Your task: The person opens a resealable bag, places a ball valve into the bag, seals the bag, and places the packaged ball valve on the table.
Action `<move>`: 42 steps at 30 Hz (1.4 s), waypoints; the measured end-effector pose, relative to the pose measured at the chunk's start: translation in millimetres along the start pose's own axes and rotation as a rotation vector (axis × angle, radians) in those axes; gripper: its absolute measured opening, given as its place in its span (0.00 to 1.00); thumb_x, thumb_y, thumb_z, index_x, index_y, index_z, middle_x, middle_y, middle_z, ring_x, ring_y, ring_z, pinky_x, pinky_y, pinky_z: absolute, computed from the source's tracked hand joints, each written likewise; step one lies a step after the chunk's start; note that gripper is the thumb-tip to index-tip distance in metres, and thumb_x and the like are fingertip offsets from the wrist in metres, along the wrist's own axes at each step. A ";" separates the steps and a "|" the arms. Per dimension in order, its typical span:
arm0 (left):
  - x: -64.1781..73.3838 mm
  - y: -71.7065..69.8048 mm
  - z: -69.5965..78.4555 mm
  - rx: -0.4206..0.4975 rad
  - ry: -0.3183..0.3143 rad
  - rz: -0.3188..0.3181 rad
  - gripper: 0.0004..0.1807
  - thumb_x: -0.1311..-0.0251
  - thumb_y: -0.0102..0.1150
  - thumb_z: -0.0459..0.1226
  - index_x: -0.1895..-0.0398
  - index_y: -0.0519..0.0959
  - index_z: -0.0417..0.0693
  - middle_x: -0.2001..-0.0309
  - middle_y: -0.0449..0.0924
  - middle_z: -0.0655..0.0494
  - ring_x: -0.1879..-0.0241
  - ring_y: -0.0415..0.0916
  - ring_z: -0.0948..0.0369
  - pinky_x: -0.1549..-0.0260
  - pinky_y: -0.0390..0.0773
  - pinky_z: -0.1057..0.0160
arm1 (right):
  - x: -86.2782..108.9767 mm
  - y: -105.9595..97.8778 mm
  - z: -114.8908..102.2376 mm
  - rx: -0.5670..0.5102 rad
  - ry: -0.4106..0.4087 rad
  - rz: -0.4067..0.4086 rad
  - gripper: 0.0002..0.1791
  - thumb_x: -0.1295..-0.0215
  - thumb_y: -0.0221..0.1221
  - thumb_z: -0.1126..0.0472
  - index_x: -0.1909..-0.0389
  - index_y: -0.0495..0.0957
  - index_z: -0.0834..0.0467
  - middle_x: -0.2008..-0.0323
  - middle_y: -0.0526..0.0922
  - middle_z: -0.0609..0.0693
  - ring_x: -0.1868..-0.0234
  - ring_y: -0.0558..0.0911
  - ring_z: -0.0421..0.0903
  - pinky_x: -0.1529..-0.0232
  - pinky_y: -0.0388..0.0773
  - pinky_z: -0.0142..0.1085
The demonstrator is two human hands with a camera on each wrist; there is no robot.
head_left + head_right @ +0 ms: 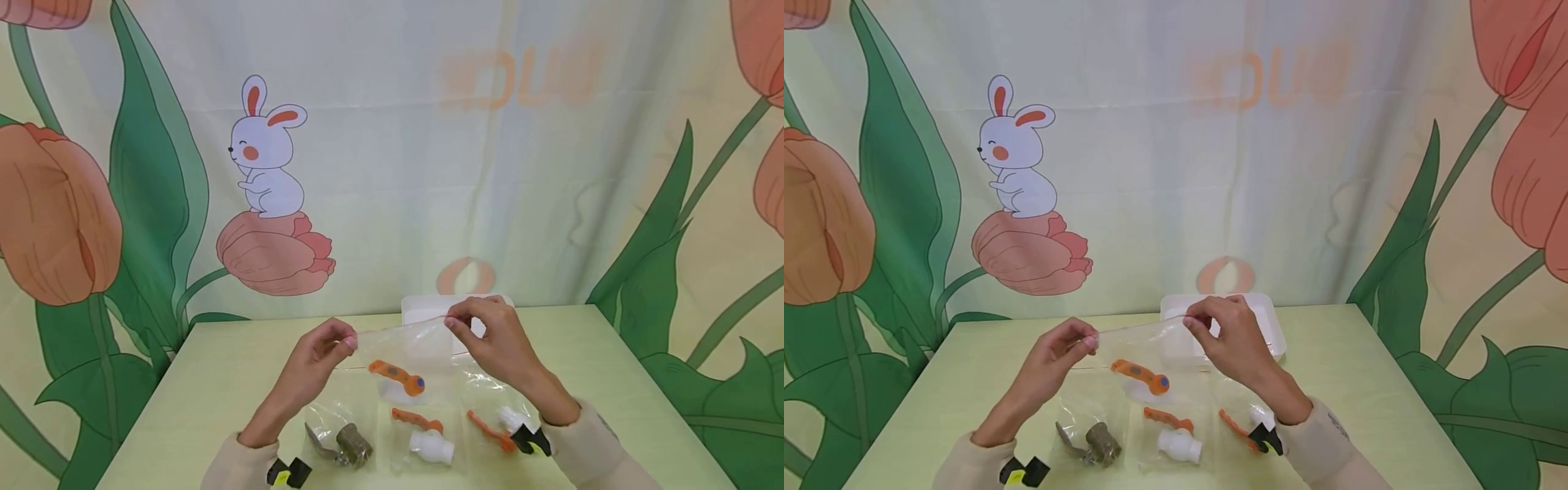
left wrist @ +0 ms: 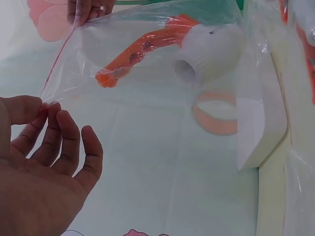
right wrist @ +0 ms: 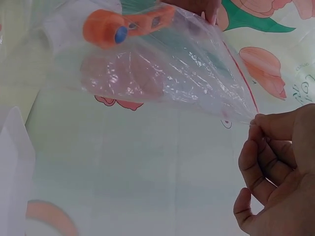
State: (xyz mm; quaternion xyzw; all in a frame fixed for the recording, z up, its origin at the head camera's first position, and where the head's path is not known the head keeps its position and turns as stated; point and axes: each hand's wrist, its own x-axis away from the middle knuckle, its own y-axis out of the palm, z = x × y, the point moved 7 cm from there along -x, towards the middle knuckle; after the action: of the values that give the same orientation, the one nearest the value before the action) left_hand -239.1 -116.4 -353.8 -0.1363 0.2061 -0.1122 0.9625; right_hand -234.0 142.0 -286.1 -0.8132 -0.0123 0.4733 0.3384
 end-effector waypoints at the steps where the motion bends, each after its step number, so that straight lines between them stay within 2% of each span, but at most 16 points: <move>1: -0.2 -1.4 -0.7 -0.003 -0.002 0.010 0.07 0.29 0.54 0.40 0.56 0.76 0.46 0.61 0.75 0.50 0.58 0.77 0.57 0.53 0.78 0.67 | 0.2 1.7 1.3 -0.002 0.005 -0.005 0.05 0.42 0.67 0.66 0.70 0.83 0.52 0.76 0.83 0.39 0.73 0.76 0.33 0.58 0.73 0.38; 11: -0.4 -10.3 -5.6 -0.042 -0.021 0.060 0.09 0.29 0.53 0.41 0.56 0.75 0.44 0.63 0.75 0.50 0.60 0.76 0.58 0.55 0.78 0.68 | 1.9 17.6 10.8 -0.025 0.031 -0.034 0.04 0.41 0.67 0.64 0.70 0.83 0.52 0.76 0.82 0.39 0.73 0.75 0.34 0.60 0.73 0.36; 21: -2.5 -14.2 -3.3 -0.074 0.003 0.089 0.10 0.28 0.52 0.40 0.56 0.75 0.41 0.65 0.73 0.51 0.63 0.75 0.60 0.60 0.77 0.69 | 2.2 27.3 14.5 -0.035 0.051 -0.055 0.03 0.39 0.66 0.64 0.69 0.83 0.52 0.75 0.83 0.39 0.73 0.76 0.35 0.62 0.73 0.36; 31: -2.2 -20.5 -7.6 -0.101 -0.035 0.115 0.10 0.28 0.50 0.39 0.55 0.74 0.40 0.64 0.73 0.50 0.61 0.75 0.62 0.55 0.77 0.70 | 2.7 38.0 15.4 -0.041 0.080 -0.090 0.02 0.37 0.64 0.62 0.68 0.84 0.53 0.75 0.84 0.40 0.72 0.77 0.37 0.63 0.72 0.35; 37: -2.5 -22.5 -8.1 -0.099 -0.057 0.127 0.09 0.27 0.49 0.37 0.55 0.73 0.39 0.63 0.72 0.49 0.61 0.75 0.61 0.55 0.76 0.70 | 3.6 43.9 16.0 -0.067 0.082 -0.101 0.02 0.37 0.64 0.62 0.68 0.84 0.51 0.75 0.83 0.39 0.72 0.76 0.36 0.67 0.72 0.32; 42: -4.1 -23.4 -5.6 -0.098 -0.045 0.126 0.09 0.27 0.49 0.37 0.55 0.72 0.39 0.64 0.72 0.46 0.62 0.75 0.53 0.57 0.77 0.70 | 6.0 48.9 18.7 -0.079 0.097 -0.122 0.03 0.38 0.65 0.63 0.68 0.84 0.52 0.75 0.83 0.39 0.72 0.77 0.34 0.69 0.72 0.30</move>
State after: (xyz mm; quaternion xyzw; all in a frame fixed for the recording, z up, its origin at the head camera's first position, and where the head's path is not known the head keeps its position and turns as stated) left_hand -248.8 -138.4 -350.0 -0.1724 0.1978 -0.0381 0.9642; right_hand -260.0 116.4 -324.2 -0.8457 -0.0641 0.4108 0.3346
